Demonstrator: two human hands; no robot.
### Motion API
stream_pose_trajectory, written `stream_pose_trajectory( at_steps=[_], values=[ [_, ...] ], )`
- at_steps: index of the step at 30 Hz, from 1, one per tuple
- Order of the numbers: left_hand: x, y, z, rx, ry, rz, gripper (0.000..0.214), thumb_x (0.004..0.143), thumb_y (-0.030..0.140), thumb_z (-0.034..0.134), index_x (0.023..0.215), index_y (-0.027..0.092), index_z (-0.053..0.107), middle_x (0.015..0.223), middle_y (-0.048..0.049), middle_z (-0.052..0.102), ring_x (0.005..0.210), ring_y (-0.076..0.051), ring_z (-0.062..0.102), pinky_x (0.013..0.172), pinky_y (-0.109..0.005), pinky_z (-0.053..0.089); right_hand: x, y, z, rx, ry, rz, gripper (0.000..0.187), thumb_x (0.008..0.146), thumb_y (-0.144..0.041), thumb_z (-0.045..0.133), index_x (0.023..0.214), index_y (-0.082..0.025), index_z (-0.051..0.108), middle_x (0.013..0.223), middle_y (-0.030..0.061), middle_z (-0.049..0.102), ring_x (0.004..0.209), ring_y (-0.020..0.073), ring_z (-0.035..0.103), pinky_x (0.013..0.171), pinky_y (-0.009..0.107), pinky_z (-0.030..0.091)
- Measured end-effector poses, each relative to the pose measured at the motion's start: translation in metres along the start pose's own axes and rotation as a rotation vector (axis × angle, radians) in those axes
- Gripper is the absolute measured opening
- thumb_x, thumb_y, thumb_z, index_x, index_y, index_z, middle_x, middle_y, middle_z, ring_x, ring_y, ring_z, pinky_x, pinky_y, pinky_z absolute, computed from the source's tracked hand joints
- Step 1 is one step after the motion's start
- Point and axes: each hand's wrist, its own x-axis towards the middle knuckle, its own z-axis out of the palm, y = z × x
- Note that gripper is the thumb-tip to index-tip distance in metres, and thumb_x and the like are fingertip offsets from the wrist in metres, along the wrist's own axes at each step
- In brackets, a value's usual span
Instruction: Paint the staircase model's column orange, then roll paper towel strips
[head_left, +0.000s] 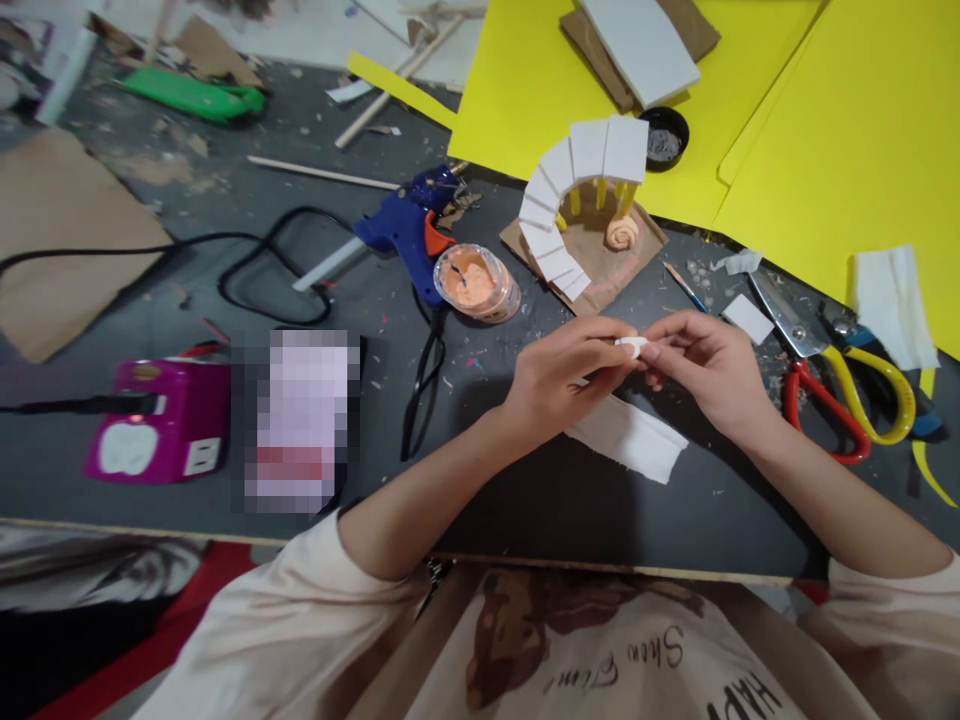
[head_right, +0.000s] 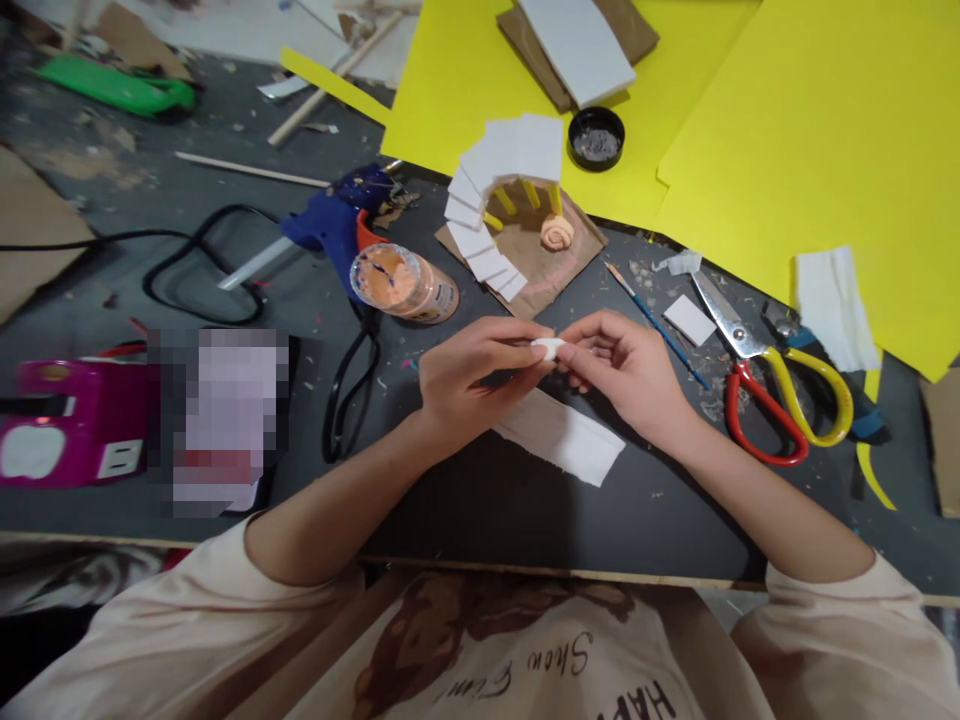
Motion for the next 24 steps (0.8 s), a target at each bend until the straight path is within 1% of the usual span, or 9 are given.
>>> stream_pose_trajectory(
  at_steps=[3, 5, 8, 11, 13, 17, 19, 24],
  values=[
    [0.0, 0.001, 0.0, 0.022, -0.011, -0.044, 0.01, 0.082, 0.01, 0.066, 0.086, 0.018, 0.061, 0.092, -0.0028, 0.072, 0.084, -0.009, 0.068, 0.076, -0.02, 0.053, -0.003, 0.001, 0.001, -0.178, 0.072, -0.143, 0.021, 0.081, -0.039, 0.067, 0.079, -0.019, 0.063, 0.067, -0.002, 0.064, 0.055, 0.008, 0.058, 0.052, 0.02, 0.047],
    [0.0, 0.001, 0.0, 0.038, 0.003, -0.047, 0.01, 0.082, 0.011, 0.067, 0.084, 0.018, 0.061, 0.09, -0.0023, 0.071, 0.081, -0.009, 0.068, 0.074, -0.019, 0.052, -0.006, 0.003, 0.002, -0.273, 0.109, -0.221, 0.014, 0.083, -0.033, 0.065, 0.082, -0.019, 0.064, 0.074, -0.0003, 0.068, 0.062, 0.009, 0.061, 0.057, 0.021, 0.049],
    [0.0, 0.0, 0.002, 0.044, 0.045, -0.034, 0.009, 0.081, 0.014, 0.069, 0.083, 0.018, 0.061, 0.086, -0.0008, 0.071, 0.077, -0.008, 0.067, 0.071, -0.019, 0.052, -0.01, 0.004, 0.005, -0.35, 0.134, -0.273, 0.007, 0.085, -0.025, 0.062, 0.086, -0.02, 0.066, 0.081, 0.0009, 0.071, 0.07, 0.0104, 0.065, 0.063, 0.022, 0.052],
    [0.0, -0.001, 0.002, 0.035, 0.071, -0.042, 0.008, 0.081, 0.017, 0.069, 0.082, 0.019, 0.061, 0.082, 0.0007, 0.07, 0.075, -0.009, 0.066, 0.069, -0.02, 0.051, -0.013, 0.004, 0.007, -0.366, 0.128, -0.279, 0.009, 0.086, -0.023, 0.06, 0.089, -0.02, 0.068, 0.086, 0.0021, 0.074, 0.075, 0.0121, 0.069, 0.067, 0.024, 0.055],
    [0.0, 0.0, 0.002, 0.047, 0.067, -0.083, 0.008, 0.082, 0.02, 0.069, 0.084, 0.019, 0.062, 0.08, 0.001, 0.07, 0.076, -0.01, 0.066, 0.069, -0.02, 0.051, -0.014, 0.005, 0.008, -0.357, 0.125, -0.276, 0.011, 0.087, -0.023, 0.059, 0.092, -0.02, 0.068, 0.089, 0.0029, 0.075, 0.075, 0.0127, 0.07, 0.069, 0.025, 0.056],
    [0.001, 0.001, -0.001, 0.138, 0.005, -0.187, 0.02, 0.082, 0.026, 0.069, 0.101, 0.019, 0.066, 0.08, 0.001, 0.069, 0.072, -0.01, 0.063, 0.068, -0.021, 0.048, -0.014, 0.007, 0.007, -0.399, 0.149, -0.305, 0.013, 0.086, -0.02, 0.058, 0.093, -0.02, 0.069, 0.088, 0.0022, 0.075, 0.074, 0.0124, 0.071, 0.069, 0.025, 0.057],
    [0.001, 0.001, -0.001, 0.161, -0.018, -0.186, 0.022, 0.083, 0.027, 0.069, 0.103, 0.019, 0.067, 0.081, 0.0006, 0.069, 0.072, -0.01, 0.062, 0.068, -0.02, 0.047, -0.013, 0.008, 0.006, -0.453, 0.156, -0.344, 0.013, 0.086, -0.019, 0.057, 0.09, -0.02, 0.069, 0.086, 0.0009, 0.075, 0.074, 0.012, 0.07, 0.068, 0.024, 0.056],
    [0.0, 0.0, -0.001, 0.148, -0.057, -0.2, 0.016, 0.082, 0.028, 0.07, 0.094, 0.018, 0.07, 0.08, -0.0003, 0.068, 0.073, -0.01, 0.062, 0.067, -0.02, 0.048, -0.012, 0.009, 0.001, -0.624, 0.126, -0.519, 0.019, 0.086, -0.013, 0.053, 0.091, -0.023, 0.068, 0.083, -0.0007, 0.074, 0.078, 0.013, 0.07, 0.072, 0.025, 0.054]
  ],
)
